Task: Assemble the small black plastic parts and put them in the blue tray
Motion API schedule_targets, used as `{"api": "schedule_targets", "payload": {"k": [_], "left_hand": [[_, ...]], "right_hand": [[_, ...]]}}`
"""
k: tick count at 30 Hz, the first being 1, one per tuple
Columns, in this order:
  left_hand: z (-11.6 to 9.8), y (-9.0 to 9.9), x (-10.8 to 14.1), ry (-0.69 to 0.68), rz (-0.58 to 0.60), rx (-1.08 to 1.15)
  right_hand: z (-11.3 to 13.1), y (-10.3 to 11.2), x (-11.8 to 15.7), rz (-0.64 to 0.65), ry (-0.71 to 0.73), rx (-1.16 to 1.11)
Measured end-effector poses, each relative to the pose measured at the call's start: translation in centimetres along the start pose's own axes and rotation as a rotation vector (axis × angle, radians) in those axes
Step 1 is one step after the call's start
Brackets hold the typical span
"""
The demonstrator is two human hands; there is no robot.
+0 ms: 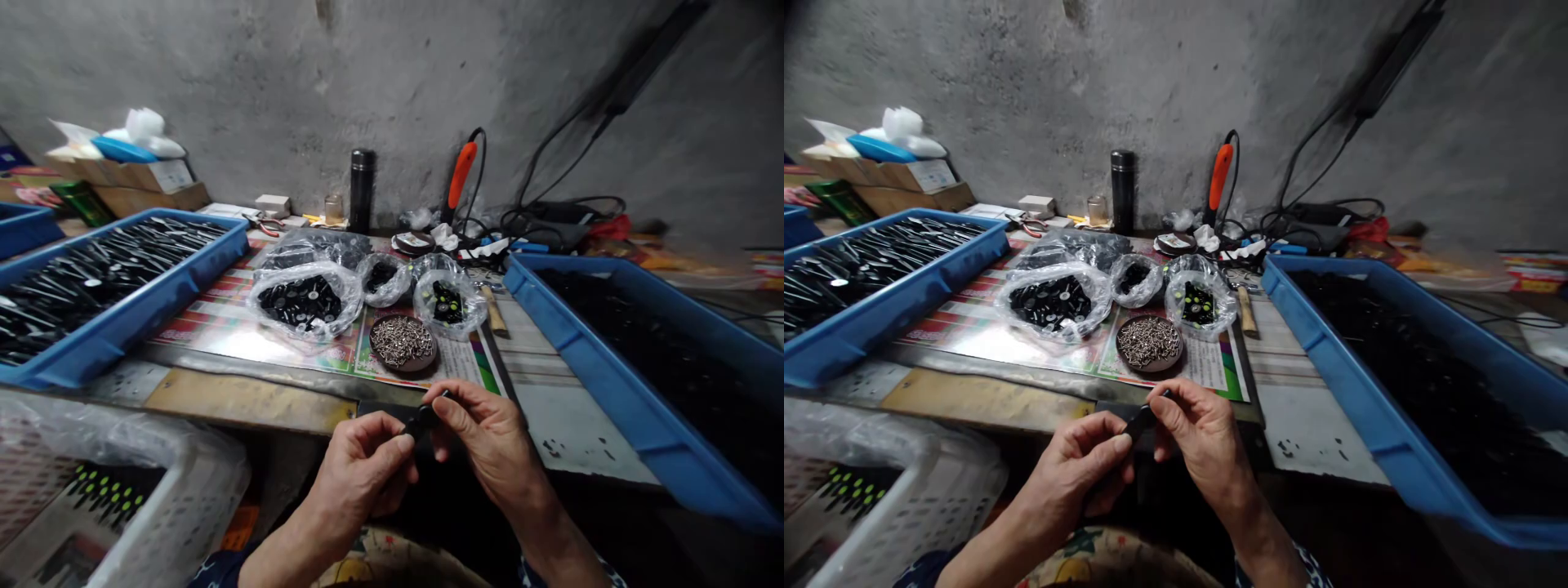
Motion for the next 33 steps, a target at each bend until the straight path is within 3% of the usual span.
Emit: {"api": "schedule_targets", "payload": {"k": [7,16,21,24,28,33], "left_hand": [[0.5,-0.4,0.0,0.001,0.002,-0.038],[-0.8,-0.3,0.5,-0.245,-0.064,-0.372],[-1.1,-0.3,0.6,-0.29,-0.07,-0.4],[-1.0,-0.5,0.5,-0.262,-0.042,-0.345],[0.0,-0.9,0.3,-0.119,0.005,-0.137],[0.6,-0.9,0.4,-0.008,-0.02,-0.026]], "right_hand": [[-0.1,-0.1,0.1,0.059,-0.044,-0.127],[0.5,-0.3,0.9,0.138,0.007,0.058],[1.0,-0.2,0.7,0.165,0.026,0.114],[1.6,0.0,0.3,0.119,0.067,0.158],[1.2,-0.5,0.2,0.11,0.034,0.146],[0.2,-0.9,0.6,0.089,0.002,0.089]]}}
Point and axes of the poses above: each hand's wrist, its own x-axis away from the middle knuckle, its own y-axis out of the back of the hand, z = x × y, the point moved 9 cm from there along -x, towards the middle knuckle, and after that the axes turned 4 degrees about -z, right-handed, at the moved point
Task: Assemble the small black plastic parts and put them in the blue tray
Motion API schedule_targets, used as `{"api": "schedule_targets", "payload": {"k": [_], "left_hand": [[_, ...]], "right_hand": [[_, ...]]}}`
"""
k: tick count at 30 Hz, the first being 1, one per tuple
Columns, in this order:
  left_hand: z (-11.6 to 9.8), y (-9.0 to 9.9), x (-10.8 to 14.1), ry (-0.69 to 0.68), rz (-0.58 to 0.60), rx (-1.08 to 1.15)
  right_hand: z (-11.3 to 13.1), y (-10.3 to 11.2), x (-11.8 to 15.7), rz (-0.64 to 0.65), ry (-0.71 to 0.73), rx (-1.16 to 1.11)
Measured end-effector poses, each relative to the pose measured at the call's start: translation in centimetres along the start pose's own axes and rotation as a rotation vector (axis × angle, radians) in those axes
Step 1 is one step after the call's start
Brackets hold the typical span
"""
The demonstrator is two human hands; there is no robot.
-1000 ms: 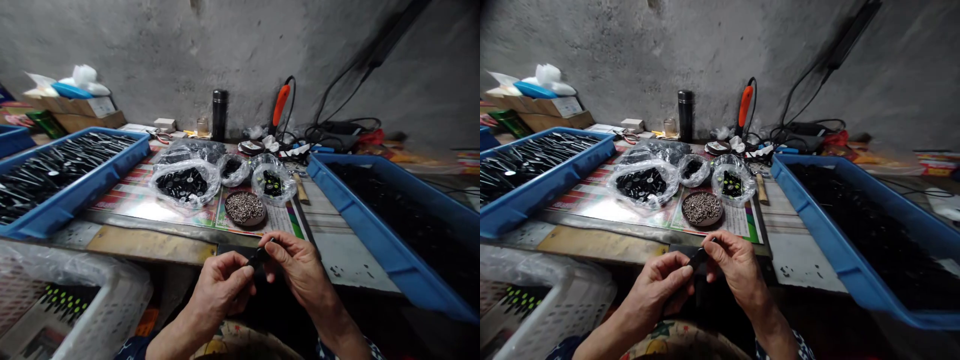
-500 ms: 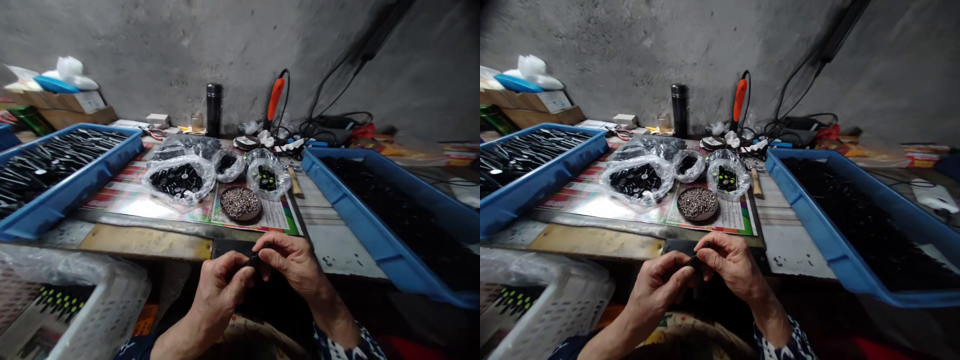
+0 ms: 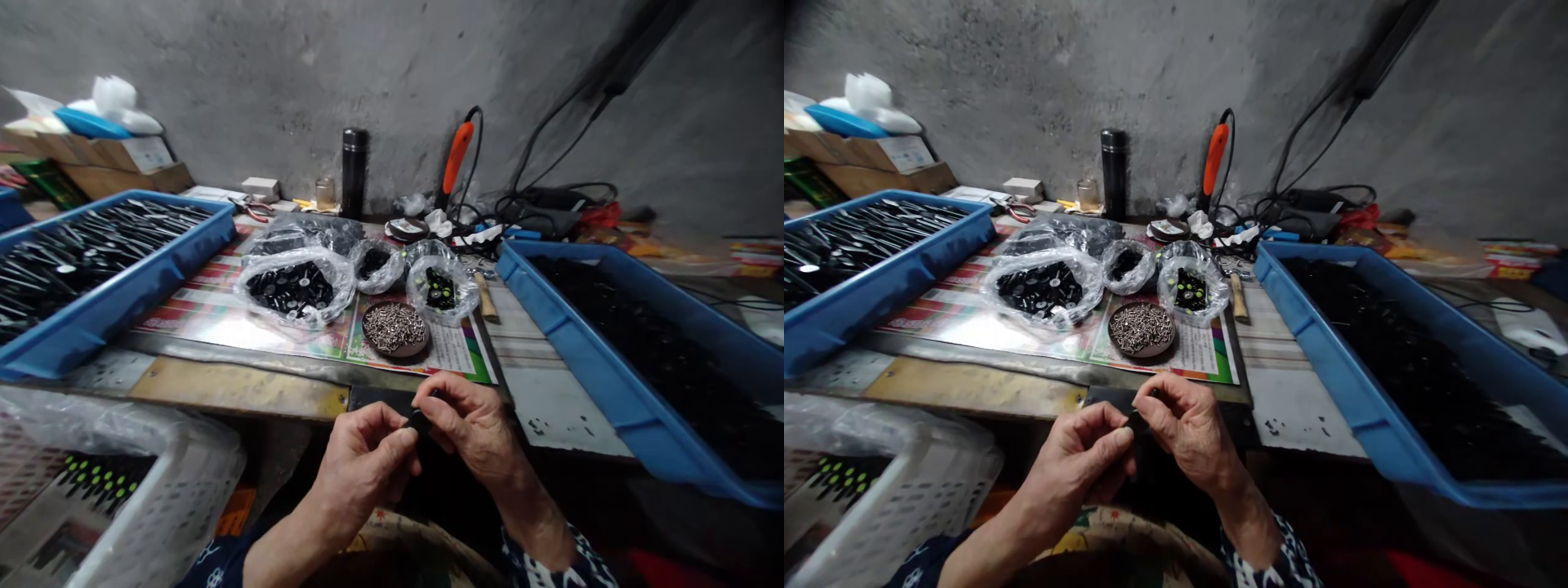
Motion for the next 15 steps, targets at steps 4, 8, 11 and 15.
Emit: {"api": "schedule_targets", "payload": {"k": [4,8,11,15], "left_hand": [[0.1,0.1,-0.1,0.035,-0.021,0.017],[0.1,0.1,-0.5,0.041,-0.018,0.032],[-0.1,0.0,-0.9,0.033,0.01,0.024],[-0.5,-0.1,-1.4,0.029,0.021,0.008]], "right_hand": [[-0.8,-0.1,0.4,-0.022,-0.002,-0.02],[-1.3,-0.3,0.5,-0.068,0.008,0.001],[-1.6,-0.4,0.4,-0.068,-0.004,0.01],[-0.8,0.2,-0.1,0.002,0.01,0.014]]}}
Point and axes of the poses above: each hand's wrist, its own x-axis away from the middle knuckle, its own y-axis out of the back of the hand, z = x × y, the point moved 9 cm from there along -x, towards the middle knuckle, and after that the axes turned 4 degrees about -z, right-handed, at the moved point
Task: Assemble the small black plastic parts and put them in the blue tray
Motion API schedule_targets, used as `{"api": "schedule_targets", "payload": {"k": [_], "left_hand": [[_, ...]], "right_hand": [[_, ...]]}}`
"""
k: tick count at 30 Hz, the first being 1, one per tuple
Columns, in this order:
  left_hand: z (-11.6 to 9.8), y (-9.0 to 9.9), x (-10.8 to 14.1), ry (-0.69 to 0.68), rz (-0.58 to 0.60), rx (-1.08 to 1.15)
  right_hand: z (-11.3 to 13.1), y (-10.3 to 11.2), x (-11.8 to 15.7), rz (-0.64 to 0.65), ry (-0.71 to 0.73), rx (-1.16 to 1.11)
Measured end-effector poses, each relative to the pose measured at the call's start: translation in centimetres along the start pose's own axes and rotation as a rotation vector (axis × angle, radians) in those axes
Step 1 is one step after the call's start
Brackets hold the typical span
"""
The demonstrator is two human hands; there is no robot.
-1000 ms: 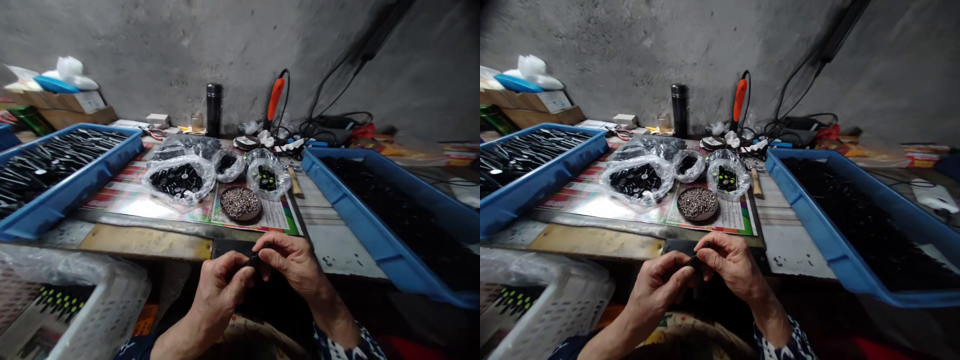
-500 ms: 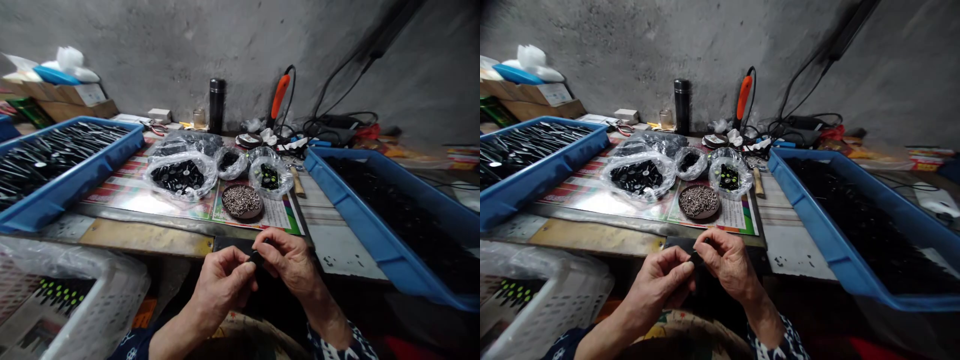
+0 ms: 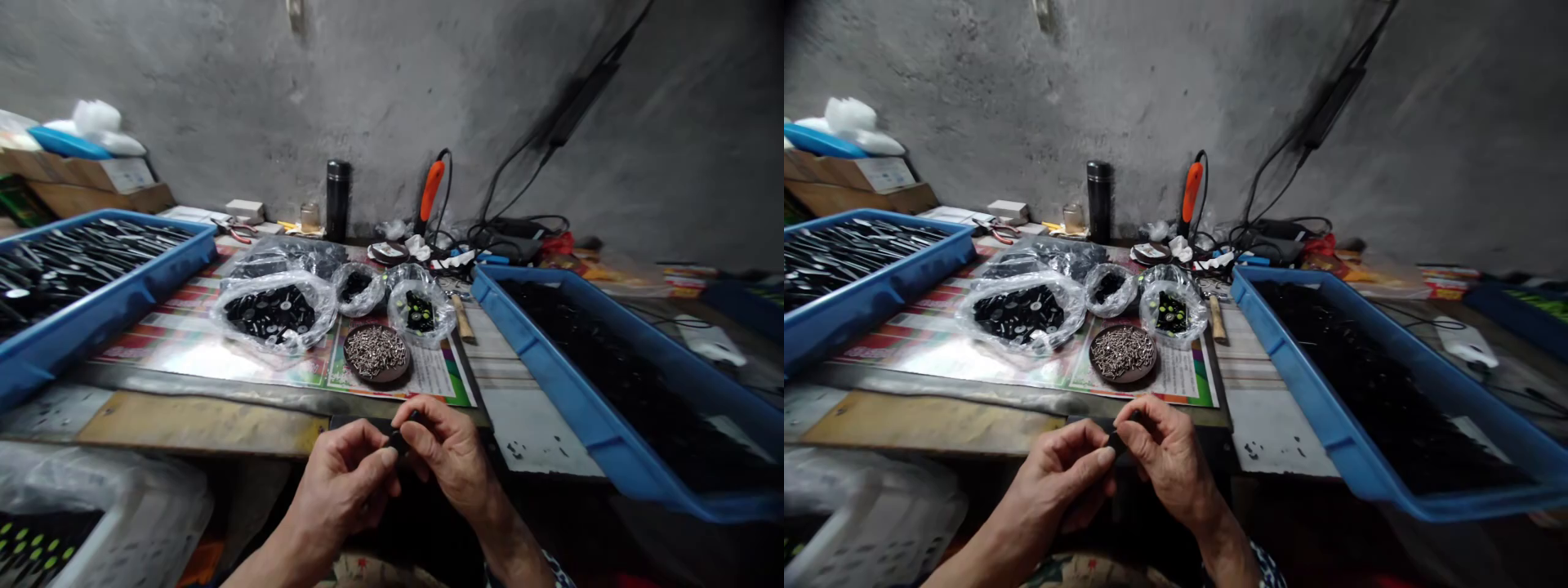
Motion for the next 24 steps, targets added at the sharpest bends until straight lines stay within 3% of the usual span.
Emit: {"api": "schedule_targets", "payload": {"k": [3,5,8,11,14,19,24], "left_hand": [[-0.2,0.2,-0.2,0.0,-0.028,-0.03],[-0.4,0.3,-0.2,-0.015,-0.039,-0.046],[-0.7,0.6,-0.4,-0.047,-0.044,-0.041],[-0.9,1.1,-0.7,-0.063,-0.05,-0.032],[-1.1,1.7,-0.9,-0.072,-0.063,-0.023],[-1.5,2.5,-0.8,-0.092,-0.083,-0.007],[-1.9,3.3,-0.9,-0.097,-0.124,-0.001]], "right_hand": [[1.0,1.6,-0.9,0.044,0.025,0.089],[2.0,3.5,-1.9,-0.018,0.082,0.242],[4.2,6.0,-3.7,-0.151,0.277,0.554],[5.2,6.7,-5.0,-0.187,0.433,0.792],[4.5,6.1,-5.7,-0.145,0.482,0.919],[2.9,3.4,-5.2,-0.034,0.547,1.023],[2.2,1.7,-5.2,-0.004,0.532,1.165]]}}
Point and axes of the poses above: each hand's wrist, its own x-axis away from the middle knuckle, its own y-axis out of the back of the hand, z = x × y, the point moved 9 cm from there along -x, towards the middle knuckle, and after that the axes turned 4 degrees about -z, right-handed, at the moved point
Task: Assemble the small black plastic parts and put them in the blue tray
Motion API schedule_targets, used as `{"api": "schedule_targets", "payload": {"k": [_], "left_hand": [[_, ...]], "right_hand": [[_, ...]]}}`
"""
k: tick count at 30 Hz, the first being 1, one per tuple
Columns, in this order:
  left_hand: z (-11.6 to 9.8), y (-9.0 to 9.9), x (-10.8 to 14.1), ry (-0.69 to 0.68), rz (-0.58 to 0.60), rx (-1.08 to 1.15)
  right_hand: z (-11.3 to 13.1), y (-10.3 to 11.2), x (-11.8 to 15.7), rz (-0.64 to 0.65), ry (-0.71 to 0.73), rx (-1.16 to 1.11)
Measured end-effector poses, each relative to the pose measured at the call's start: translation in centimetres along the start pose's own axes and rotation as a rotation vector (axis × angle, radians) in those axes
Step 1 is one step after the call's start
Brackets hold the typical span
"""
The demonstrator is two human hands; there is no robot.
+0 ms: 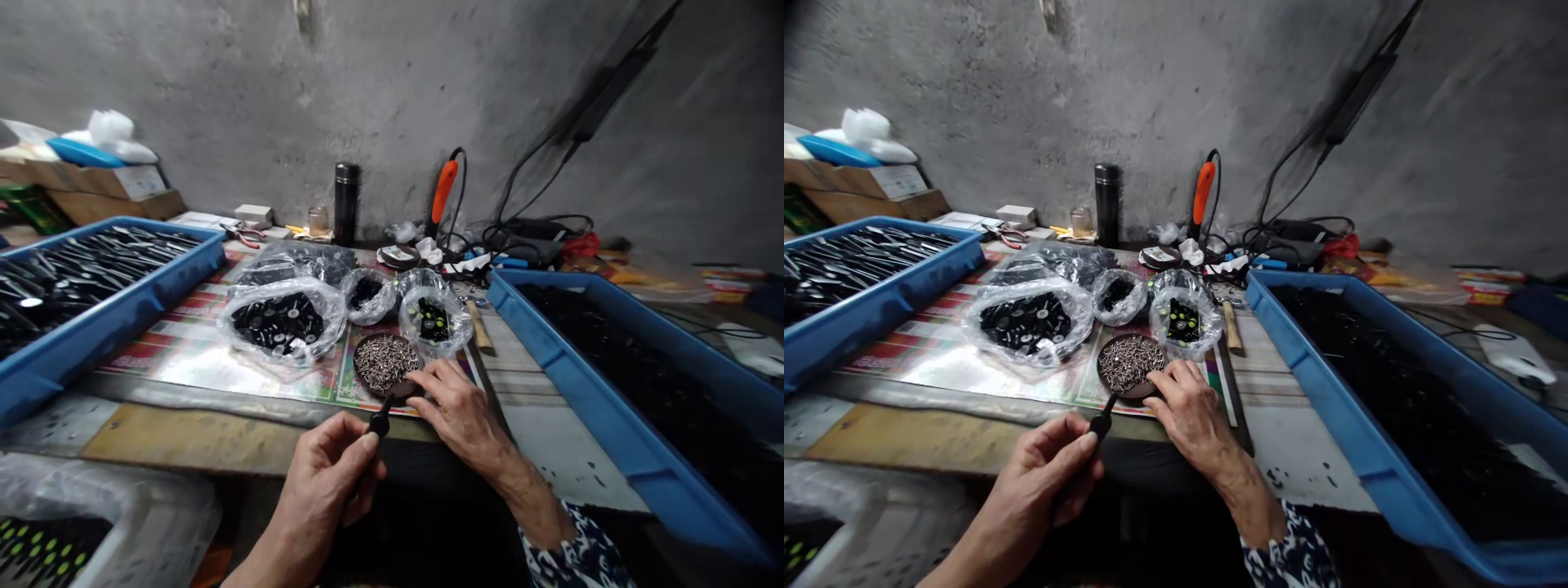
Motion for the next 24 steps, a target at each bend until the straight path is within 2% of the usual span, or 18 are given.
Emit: {"api": "schedule_targets", "payload": {"k": [7,13,24], "left_hand": [[-0.21,0.17,-0.25,-0.021,0.008,0.021],[-0.34,0.44,-0.23,-0.037,0.012,0.03],[-0.11,0.44,-0.1,-0.032,0.002,0.034]], "right_hand": [[0.39,-0.86,-0.2,0.053,0.006,0.1],[0.33,-0.89,-0.02,0.015,0.026,0.039],[0.42,-1.05,-0.14,-0.014,0.054,0.059]]}}
Point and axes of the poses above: each hand's wrist, its own x-axis away from the middle knuckle, its own y-axis out of the back of the hand, z = x × y, the point moved 9 cm from there along -x, towards the middle knuckle, and after that the axes turned 4 degrees about -z, right-handed, at the moved point
